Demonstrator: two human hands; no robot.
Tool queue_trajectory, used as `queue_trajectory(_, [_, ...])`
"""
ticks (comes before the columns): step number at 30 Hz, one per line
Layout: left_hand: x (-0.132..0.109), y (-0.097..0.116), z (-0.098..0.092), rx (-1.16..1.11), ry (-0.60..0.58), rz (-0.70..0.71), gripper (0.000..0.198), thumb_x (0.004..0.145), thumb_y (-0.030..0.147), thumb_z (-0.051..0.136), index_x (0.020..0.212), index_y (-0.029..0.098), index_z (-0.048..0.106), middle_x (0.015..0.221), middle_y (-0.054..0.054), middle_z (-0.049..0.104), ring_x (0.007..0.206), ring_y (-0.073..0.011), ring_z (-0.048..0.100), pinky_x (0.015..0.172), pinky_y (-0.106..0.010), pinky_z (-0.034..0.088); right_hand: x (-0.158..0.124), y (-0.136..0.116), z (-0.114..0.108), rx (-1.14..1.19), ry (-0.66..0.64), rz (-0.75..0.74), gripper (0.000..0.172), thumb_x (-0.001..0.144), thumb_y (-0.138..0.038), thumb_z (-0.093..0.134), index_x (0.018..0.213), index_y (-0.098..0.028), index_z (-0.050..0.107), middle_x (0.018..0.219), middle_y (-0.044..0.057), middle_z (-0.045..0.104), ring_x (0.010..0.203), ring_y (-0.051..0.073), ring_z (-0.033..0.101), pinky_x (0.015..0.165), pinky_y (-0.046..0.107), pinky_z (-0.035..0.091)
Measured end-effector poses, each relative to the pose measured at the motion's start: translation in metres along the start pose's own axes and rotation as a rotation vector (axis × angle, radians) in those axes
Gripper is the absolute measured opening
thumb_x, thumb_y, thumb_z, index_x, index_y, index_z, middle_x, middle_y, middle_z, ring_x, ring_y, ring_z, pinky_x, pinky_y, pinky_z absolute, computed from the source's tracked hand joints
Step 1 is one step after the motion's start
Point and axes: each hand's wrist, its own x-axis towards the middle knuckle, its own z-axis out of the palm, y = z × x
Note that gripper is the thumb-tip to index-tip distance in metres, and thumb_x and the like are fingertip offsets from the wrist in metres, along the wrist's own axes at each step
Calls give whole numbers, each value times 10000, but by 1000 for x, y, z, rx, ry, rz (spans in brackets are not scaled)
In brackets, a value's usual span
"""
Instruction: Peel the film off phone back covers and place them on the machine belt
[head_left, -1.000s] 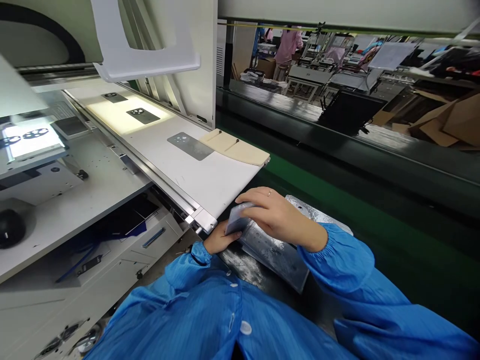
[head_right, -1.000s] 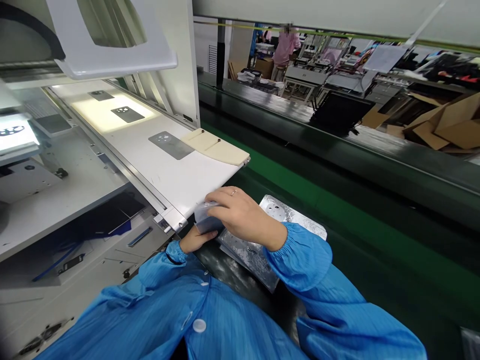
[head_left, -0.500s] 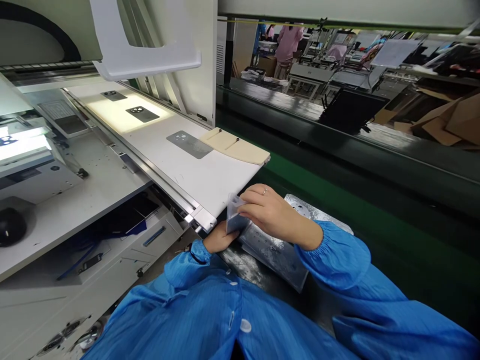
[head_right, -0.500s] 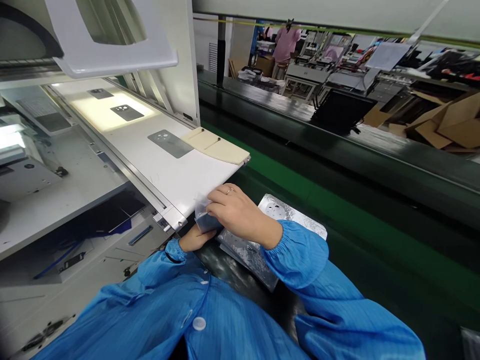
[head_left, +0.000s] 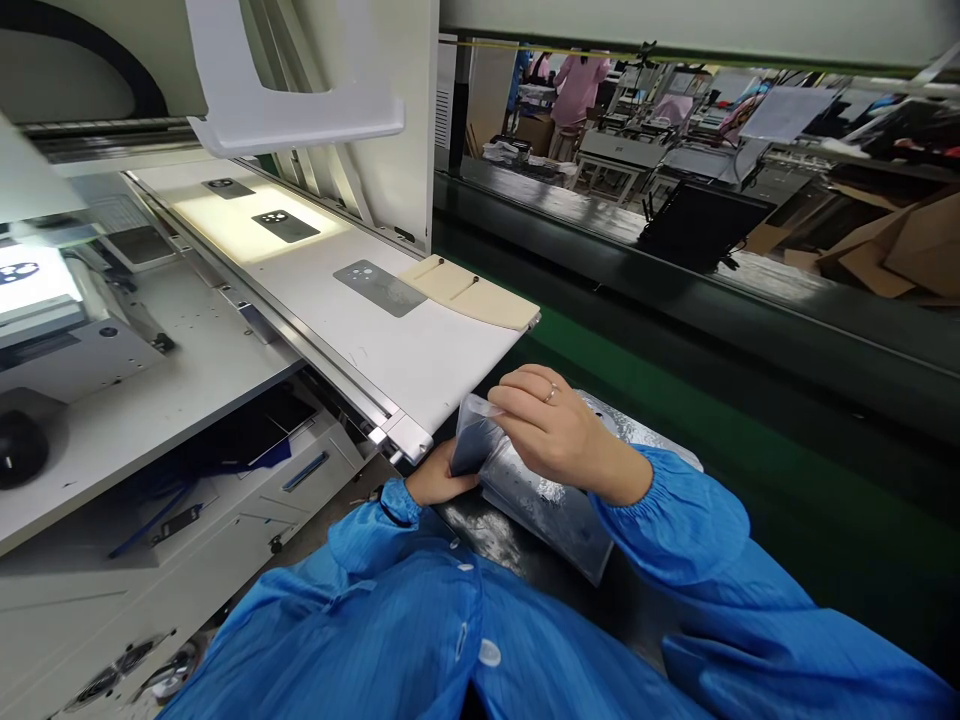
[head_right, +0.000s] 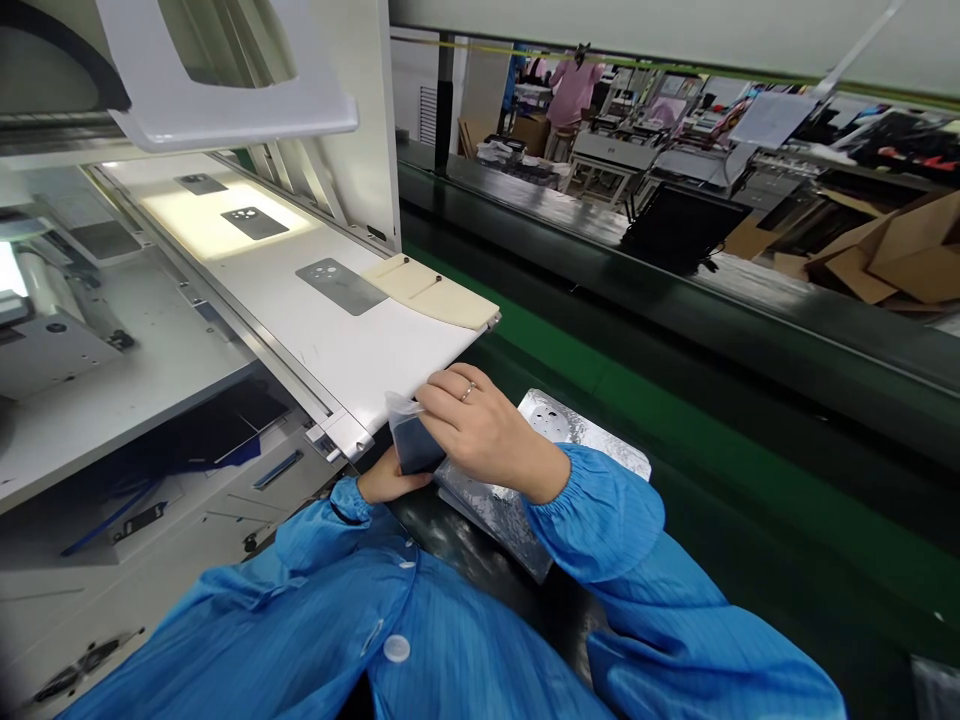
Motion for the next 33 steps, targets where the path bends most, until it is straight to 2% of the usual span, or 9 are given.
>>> queue_trajectory(4, [-1, -6, -1, -30, 4, -15, 579, 758, 342, 699, 1272, 145, 520, 1252, -134, 623, 1151, -331, 580, 1008, -517, 436, 2, 3, -5, 10, -56, -9, 276, 891, -19, 384, 737, -143, 577, 852, 73, 601, 871, 188, 495, 858, 388, 460])
queue_trajectory(8, [-2, -10, -2, -46, 16, -64, 610, 735, 352, 719, 1273, 144, 517, 1284, -133, 601, 1182, -335, 554, 1042, -515, 401, 3, 4, -8, -18, -68, -12, 272, 897, -47, 401, 705, -158, 558, 851, 56, 604, 864, 177, 505, 872, 388, 452])
queue_trajectory(17, [-3, -9, -2, -79, 62, -151, 615, 690, 421, 748, 1215, 154, 570, 1198, -100, 648, 1132, -322, 572, 1036, -497, 404, 4, 2, -13, -93, -75, -60, 325, 907, -62, 379, 644, -172, 534, 795, 35, 588, 806, 164, 504, 905, 384, 440])
queue_trajectory(21, [-2, -6, -1, -86, 54, -181, 553, 729, 482, 706, 1155, 141, 613, 1144, -102, 676, 1064, -302, 605, 999, -480, 441, 3, 2, -9, -167, -60, -23, 284, 894, -37, 387, 706, -157, 564, 775, 51, 578, 777, 169, 506, 851, 387, 460])
queue_trajectory(24, [0, -4, -1, -77, 44, -214, 539, 727, 517, 699, 1112, 146, 642, 1091, -87, 700, 1034, -288, 616, 992, -465, 451, 2, 1, -7, -105, 12, 34, 232, 886, -27, 387, 816, -134, 581, 847, 88, 599, 819, 189, 527, 814, 385, 487])
queue_trajectory(27, [1, -3, 0, -119, 30, -234, 537, 712, 516, 715, 1108, 157, 659, 1100, -81, 705, 1075, -291, 611, 1027, -457, 428, 5, 3, -15, 22, 145, 187, 161, 899, -54, 426, 907, -135, 564, 911, 109, 599, 870, 190, 556, 772, 342, 518])
queue_trajectory(30, [2, -2, 1, -186, 16, -222, 531, 705, 487, 735, 1124, 167, 668, 1148, -85, 694, 1158, -304, 579, 1073, -453, 389, 11, 9, -35, 48, 274, 305, 144, 894, -65, 481, 937, -171, 569, 906, 83, 609, 862, 177, 591, 737, 320, 525])
queue_trajectory(33, [1, -4, 2, -195, 55, -261, 536, 711, 485, 730, 1141, 171, 670, 1175, -88, 689, 1180, -307, 571, 1085, -462, 379, 11, 15, -62, -93, 417, 373, 138, 854, -70, 569, 912, -187, 612, 889, 63, 645, 837, 179, 617, 742, 337, 522])
